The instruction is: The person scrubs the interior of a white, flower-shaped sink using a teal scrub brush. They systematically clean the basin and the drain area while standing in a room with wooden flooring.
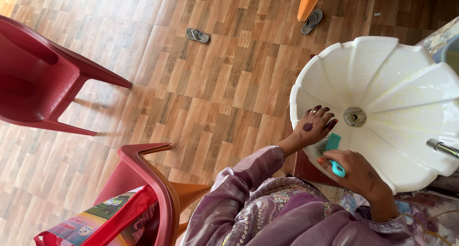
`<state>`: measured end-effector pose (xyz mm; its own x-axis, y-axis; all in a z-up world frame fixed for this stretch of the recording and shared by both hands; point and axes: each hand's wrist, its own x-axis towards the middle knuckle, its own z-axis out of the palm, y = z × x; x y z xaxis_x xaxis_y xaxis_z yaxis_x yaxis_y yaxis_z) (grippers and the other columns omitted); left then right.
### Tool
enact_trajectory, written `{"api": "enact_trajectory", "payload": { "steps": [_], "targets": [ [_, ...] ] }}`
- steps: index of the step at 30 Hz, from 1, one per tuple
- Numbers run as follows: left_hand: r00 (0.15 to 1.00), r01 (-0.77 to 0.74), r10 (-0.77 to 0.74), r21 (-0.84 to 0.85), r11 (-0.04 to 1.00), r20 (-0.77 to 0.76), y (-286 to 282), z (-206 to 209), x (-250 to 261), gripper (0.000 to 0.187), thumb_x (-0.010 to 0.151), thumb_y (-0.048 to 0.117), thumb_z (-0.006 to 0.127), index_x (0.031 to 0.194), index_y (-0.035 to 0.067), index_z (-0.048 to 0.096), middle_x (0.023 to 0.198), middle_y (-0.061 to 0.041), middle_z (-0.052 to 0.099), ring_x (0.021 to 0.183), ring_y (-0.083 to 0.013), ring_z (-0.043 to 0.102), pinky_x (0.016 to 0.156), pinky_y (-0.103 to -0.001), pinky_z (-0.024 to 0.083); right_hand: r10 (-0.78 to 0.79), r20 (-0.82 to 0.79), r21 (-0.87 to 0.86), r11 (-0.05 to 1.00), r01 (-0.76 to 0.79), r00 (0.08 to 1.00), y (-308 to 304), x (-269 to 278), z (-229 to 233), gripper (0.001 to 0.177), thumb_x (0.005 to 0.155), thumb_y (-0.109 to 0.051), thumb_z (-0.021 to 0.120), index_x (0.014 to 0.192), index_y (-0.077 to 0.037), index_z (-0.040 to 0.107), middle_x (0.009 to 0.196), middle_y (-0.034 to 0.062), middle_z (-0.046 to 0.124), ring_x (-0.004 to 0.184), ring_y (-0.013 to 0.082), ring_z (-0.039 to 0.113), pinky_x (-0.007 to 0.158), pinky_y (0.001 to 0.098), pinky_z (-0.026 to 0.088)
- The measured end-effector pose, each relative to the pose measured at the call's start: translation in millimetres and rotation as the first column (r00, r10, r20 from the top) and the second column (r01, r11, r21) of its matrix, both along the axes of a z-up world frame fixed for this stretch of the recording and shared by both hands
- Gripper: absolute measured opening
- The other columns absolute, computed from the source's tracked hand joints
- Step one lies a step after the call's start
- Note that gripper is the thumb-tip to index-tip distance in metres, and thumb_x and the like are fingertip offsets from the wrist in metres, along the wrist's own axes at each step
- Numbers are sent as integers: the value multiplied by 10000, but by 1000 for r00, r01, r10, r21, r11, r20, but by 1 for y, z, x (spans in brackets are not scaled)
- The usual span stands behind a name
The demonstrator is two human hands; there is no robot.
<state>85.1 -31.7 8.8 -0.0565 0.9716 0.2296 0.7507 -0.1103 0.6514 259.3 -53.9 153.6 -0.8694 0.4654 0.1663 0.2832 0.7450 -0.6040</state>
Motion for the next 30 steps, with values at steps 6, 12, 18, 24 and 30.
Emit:
{"api": "enact_trajectory", "payload": {
  "steps": [6,12,18,24,30],
  "targets": [
    [999,-20,20,-17,1000,34,1,0,-2,372,1081,402,469,1210,120,674,1414,-160,616,1391,-420,517,1154,-523,412,-363,364,195,930,311,857,54,-23,-34,424,956,-406,647,766,-27,673,859,169,709,787,413,676,697,510,518],
    [997,-77,77,-81,994,-2,2,16,-6,384,1075,389,450,1182,102,682,1409,-200,587,1355,-440,486,1106,-544,404,112,250,-210,976,-59,962,18,9,11,269,869,-325,674,845,-59,703,796,149,744,709,369,707,645,484,540],
    [986,-121,122,-14,993,114,-4,31,-8,405,1090,376,437,1161,62,682,1370,-189,633,1295,-398,563,1069,-491,466,-172,385,59,985,162,907,49,5,-32,233,961,-269,664,883,-52,692,1039,140,741,1022,330,699,885,431,554],
    [979,-106,95,54,993,181,-8,32,-12,399,1110,341,421,1188,36,667,1368,-173,636,1257,-382,590,1067,-471,479,252,-144,-247,927,-282,957,43,37,-38,179,915,-171,695,824,-17,696,1253,222,712,1272,406,606,1008,482,495],
    [990,-134,136,-42,990,47,-8,31,-4,306,1009,296,572,1161,57,687,1272,-143,664,1211,-350,601,996,-468,487,-135,15,113,985,132,991,104,16,-72,190,917,-136,701,815,18,655,1242,286,651,1253,426,572,1074,524,443]
  ]
}}
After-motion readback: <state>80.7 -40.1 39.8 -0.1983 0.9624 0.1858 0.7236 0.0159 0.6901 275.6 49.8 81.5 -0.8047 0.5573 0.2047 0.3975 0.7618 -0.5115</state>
